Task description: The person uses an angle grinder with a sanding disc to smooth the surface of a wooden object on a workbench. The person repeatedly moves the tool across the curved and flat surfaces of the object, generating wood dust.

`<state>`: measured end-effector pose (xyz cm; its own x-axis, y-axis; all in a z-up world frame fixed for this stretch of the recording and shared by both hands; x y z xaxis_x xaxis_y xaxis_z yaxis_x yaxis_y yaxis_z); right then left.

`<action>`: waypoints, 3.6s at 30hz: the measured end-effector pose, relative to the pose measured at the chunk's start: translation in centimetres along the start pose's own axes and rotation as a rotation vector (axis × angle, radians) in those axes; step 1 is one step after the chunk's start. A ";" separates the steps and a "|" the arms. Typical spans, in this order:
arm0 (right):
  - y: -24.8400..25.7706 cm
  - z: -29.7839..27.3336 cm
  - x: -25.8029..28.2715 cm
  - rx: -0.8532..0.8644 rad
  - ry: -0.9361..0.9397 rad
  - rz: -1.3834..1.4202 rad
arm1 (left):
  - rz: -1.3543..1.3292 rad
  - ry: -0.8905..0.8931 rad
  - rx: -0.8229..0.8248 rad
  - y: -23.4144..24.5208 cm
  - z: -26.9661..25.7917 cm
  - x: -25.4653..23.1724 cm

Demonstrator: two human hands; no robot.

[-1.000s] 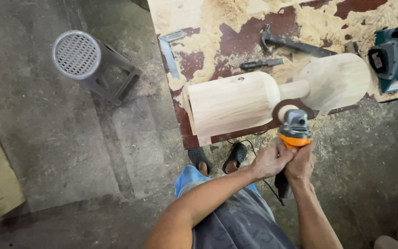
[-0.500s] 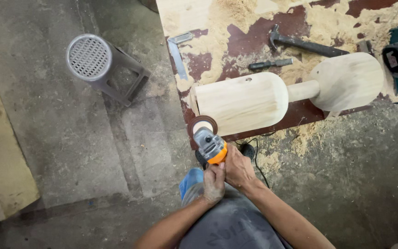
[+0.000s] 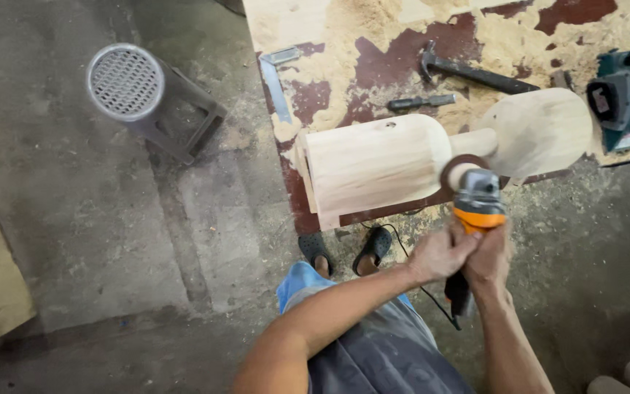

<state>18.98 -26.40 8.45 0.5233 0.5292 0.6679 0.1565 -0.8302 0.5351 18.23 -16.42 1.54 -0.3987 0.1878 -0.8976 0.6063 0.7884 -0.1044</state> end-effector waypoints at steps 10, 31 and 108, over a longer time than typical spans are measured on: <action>-14.7 -3.2 2.7 0.514 -0.047 -0.438 | 0.021 -0.057 -0.312 6.3 -13.0 9.6; 0.6 1.4 -4.8 -0.200 0.031 -0.203 | 0.171 -0.046 -0.047 -0.4 0.7 1.6; 26.6 17.7 -8.1 0.188 -0.025 -0.392 | -0.278 0.005 -0.060 -14.9 24.4 -12.7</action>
<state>33.76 -55.82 8.10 0.4139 0.8080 0.4193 0.4955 -0.5864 0.6408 31.05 -44.89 4.04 -0.5477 -0.0374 -0.8359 0.4316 0.8432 -0.3205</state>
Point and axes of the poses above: each hand's wrist, its own z-axis towards the middle knuckle, its own y-axis out of the back of the hand, x = y × z, the point moved 8 cm from there along z, towards the middle knuckle, and after that the axes turned 13 degrees about x, right-handed, at the moved point
